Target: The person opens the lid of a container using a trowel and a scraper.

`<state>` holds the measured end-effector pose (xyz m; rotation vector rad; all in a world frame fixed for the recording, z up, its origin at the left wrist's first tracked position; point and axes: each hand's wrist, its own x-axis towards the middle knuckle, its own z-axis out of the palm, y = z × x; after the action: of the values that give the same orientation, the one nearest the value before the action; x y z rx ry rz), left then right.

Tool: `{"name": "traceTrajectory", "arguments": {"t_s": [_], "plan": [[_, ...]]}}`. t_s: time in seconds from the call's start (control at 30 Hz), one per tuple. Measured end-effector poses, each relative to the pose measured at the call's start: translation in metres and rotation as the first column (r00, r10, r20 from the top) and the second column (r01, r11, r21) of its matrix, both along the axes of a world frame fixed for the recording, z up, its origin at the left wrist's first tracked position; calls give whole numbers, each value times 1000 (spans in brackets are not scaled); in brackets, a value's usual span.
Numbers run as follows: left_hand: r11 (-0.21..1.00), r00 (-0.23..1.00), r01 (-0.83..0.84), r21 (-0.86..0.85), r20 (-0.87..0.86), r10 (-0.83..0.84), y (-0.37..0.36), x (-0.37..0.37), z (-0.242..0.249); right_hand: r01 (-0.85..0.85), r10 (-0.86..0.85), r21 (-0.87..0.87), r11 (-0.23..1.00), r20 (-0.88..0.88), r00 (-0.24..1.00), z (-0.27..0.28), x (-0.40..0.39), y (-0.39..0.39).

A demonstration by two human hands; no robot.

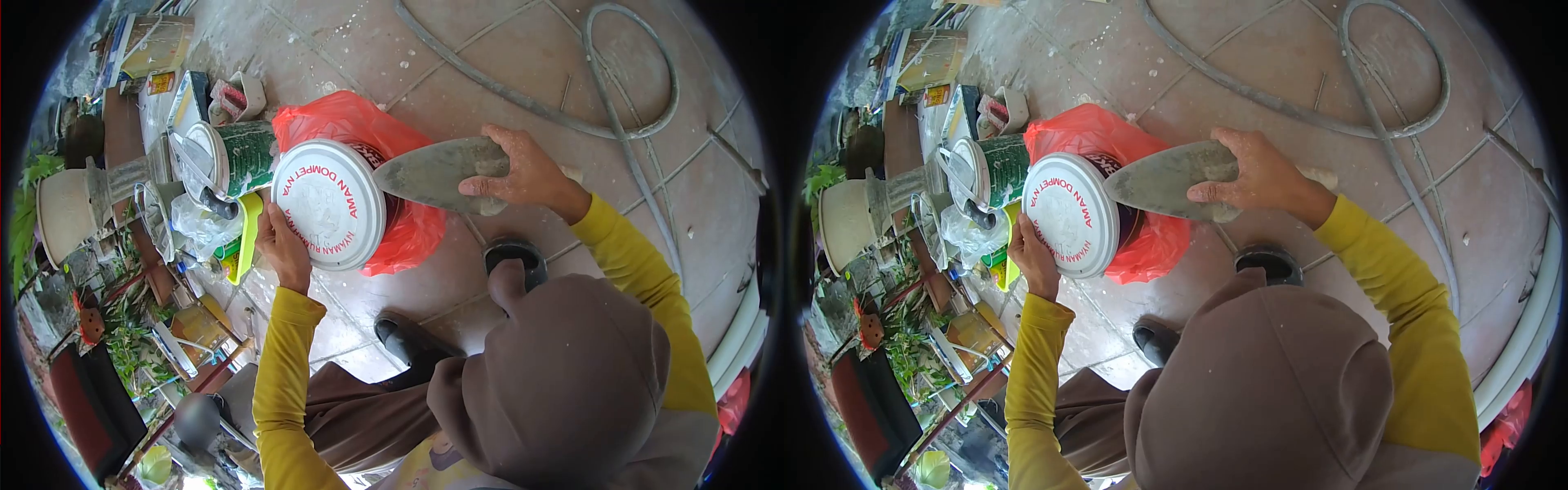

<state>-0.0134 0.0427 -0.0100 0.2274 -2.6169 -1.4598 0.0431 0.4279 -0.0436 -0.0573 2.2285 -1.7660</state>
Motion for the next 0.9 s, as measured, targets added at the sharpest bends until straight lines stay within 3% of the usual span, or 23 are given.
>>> {"name": "traceTrajectory", "arguments": {"t_s": [0.07,0.17,0.27,0.33,0.37,0.47,0.57,0.67,0.73,0.77,0.87,0.9], "plan": [[999,1000,13,-53,26,-12,-1,-1,4,23,-17,-65,998,94,995,-5,5,-4],[998,999,-33,-57,21,34,5,-1,1,238,42,-487,840,495,868,29,7,-12],[993,995,-99,-64,20,100,8,0,-1,399,-76,-592,701,494,866,40,18,-38],[990,990,-137,-14,36,138,8,2,-3,306,-257,-218,927,225,940,30,18,-35],[988,988,-148,40,49,146,10,2,-2,295,-295,5,956,61,954,25,20,-33],[978,985,-167,122,58,160,6,-2,-8,348,-338,58,936,-136,931,12,44,-39],[979,988,-143,147,84,132,8,-3,-7,389,-389,-86,917,20,921,12,64,-50],[994,994,-39,103,109,27,0,-11,1,360,-355,-74,930,69,932,27,60,-43],[986,992,98,134,65,-107,-1,-22,3,272,-273,28,962,43,961,37,57,-30],[989,991,67,134,109,-82,-5,-26,-1,222,-225,79,972,35,974,41,54,-25],[975,992,121,-187,66,-110,-6,-26,4,89,-88,137,986,-15,996,47,26,-8],[987,993,114,-110,38,-111,-6,-26,1,69,-69,92,993,2,998,43,20,-6]]}}
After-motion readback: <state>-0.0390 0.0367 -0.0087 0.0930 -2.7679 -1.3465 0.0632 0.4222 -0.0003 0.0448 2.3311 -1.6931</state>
